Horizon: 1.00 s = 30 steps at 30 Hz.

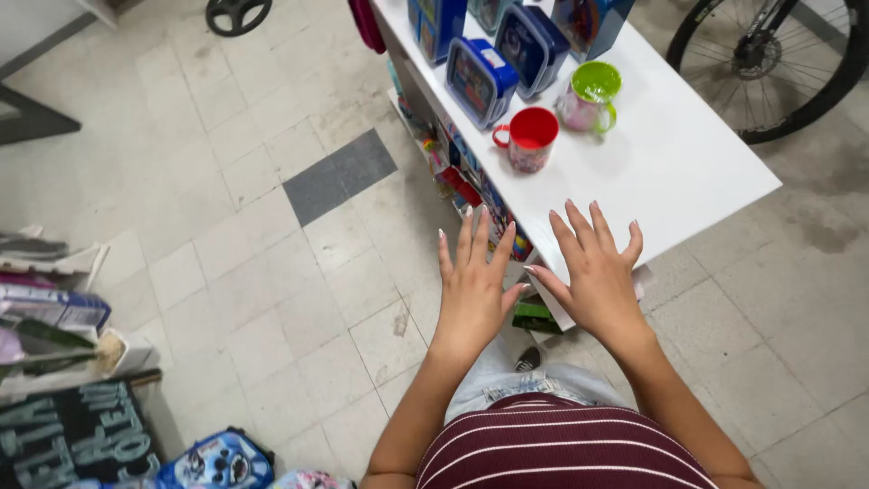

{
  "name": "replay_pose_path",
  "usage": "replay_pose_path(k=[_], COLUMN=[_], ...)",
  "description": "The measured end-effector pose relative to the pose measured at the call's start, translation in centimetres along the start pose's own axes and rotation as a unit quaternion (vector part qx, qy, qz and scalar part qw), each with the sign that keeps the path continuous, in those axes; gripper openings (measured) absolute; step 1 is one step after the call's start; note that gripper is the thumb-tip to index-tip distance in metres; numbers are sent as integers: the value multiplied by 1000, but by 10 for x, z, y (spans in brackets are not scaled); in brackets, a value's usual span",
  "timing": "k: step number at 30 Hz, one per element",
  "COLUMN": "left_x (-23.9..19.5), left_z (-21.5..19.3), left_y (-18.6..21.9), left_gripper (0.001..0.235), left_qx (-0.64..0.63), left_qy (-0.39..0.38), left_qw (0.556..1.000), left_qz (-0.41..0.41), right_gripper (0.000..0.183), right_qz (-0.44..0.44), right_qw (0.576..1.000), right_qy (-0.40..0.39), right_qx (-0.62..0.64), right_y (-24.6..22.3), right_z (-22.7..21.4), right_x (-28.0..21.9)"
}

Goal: Cleaning a red plastic mug with a yellow cloth in a gift shop display area

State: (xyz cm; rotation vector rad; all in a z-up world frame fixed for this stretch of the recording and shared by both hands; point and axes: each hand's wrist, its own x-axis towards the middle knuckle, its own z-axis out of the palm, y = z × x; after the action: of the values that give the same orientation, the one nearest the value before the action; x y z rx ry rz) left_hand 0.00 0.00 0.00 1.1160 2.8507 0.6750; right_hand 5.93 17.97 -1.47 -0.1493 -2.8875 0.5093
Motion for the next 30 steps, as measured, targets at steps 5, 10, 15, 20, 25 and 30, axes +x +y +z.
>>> replay_pose_path(k=[5, 10, 15, 20, 25, 30], left_x=[98, 184, 236, 254, 259, 253], left_z=[11, 26, 33, 54, 67, 72], left_y=[-62, -109, -128, -140, -133, -103], left_gripper=[87, 101, 103, 103, 103, 92], left_qx=[-27, -30, -112, -129, -167, -354], left_qy=[-28, -56, -113, -154, -128, -134], left_qw=[996, 989, 972, 955, 936, 872], left_qz=[74, 136, 174, 220, 282, 311], right_gripper=[76, 84, 103, 108, 109, 112], right_qz=[83, 169, 233, 272, 279, 283], right_qw=[996, 985, 971, 961, 947, 899], right_qy=[27, 42, 40, 40, 141, 328], right_qx=[-3, 14, 34, 35, 79, 59], right_y=[13, 20, 18, 32, 29, 9], right_z=[30, 59, 71, 101, 94, 58], right_x=[75, 144, 192, 195, 181, 143])
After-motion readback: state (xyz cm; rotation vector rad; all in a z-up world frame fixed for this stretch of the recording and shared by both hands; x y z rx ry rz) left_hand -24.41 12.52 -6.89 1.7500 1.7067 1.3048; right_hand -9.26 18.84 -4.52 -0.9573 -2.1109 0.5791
